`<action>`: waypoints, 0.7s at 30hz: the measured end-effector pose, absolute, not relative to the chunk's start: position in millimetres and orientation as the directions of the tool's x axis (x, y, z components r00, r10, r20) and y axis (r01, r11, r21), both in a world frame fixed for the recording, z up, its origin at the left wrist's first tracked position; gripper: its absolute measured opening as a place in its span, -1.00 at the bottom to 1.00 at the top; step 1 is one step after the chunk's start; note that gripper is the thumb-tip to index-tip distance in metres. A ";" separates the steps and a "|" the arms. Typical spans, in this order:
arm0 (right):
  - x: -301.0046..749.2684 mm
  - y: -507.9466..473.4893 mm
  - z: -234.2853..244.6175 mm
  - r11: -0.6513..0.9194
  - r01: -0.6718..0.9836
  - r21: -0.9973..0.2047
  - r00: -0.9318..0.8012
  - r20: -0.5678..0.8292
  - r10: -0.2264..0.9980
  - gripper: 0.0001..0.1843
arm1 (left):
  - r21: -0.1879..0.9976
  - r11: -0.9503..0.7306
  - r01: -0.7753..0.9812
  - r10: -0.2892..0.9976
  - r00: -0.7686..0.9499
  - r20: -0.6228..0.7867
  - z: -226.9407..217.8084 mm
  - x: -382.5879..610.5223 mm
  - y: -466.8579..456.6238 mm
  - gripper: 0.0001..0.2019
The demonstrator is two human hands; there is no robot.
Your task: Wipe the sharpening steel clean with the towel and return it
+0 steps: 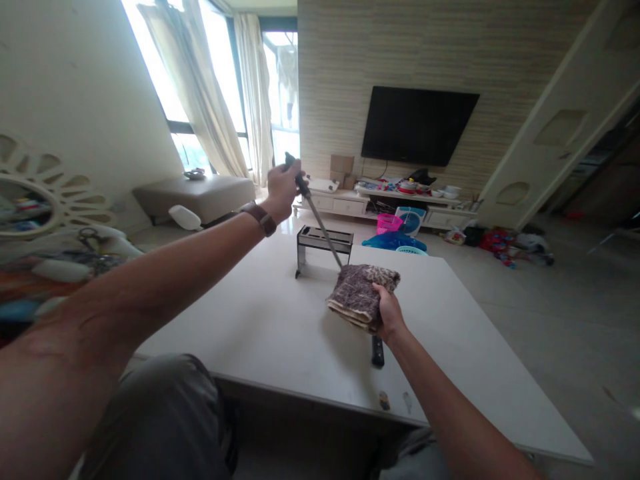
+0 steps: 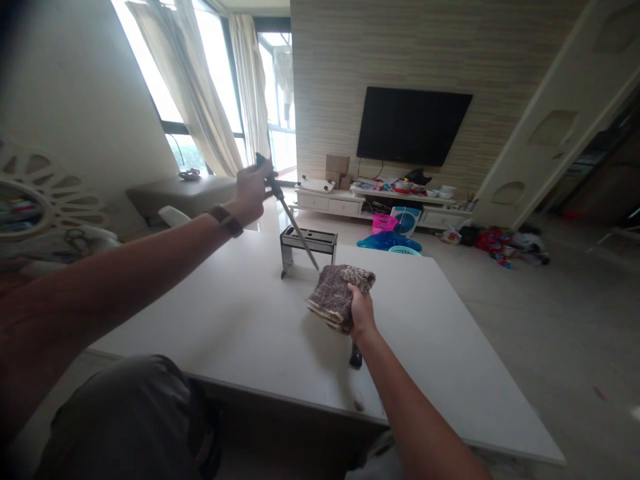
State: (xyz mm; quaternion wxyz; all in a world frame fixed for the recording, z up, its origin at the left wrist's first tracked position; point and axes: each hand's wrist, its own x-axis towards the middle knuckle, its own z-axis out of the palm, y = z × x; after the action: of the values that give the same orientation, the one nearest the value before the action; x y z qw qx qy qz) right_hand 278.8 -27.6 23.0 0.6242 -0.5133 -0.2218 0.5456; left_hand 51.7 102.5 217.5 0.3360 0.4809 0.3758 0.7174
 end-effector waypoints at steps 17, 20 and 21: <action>223.4 -46.4 20.0 -0.626 -0.332 -0.706 -0.356 -0.521 0.776 -0.72 | 0.951 0.157 -0.268 0.987 0.080 -0.140 26.4 11.6 37.4 -0.66; 218.4 -46.6 13.4 -0.696 -0.300 -0.652 -0.389 -0.583 0.713 -0.76 | 0.949 0.161 -0.272 0.986 0.089 -0.142 25.8 2.4 34.4 -0.65; 216.0 -47.1 11.7 -0.712 -0.294 -0.638 -0.402 -0.593 0.698 -0.77 | 0.947 0.169 -0.274 0.985 0.092 -0.149 26.6 1.0 32.8 -0.66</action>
State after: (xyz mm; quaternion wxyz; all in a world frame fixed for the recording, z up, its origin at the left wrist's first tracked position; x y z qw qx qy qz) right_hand 216.0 -47.1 11.7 0.3072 -0.4526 -0.2231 0.8068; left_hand 1.0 32.8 26.6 0.6217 0.3991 0.4448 0.5063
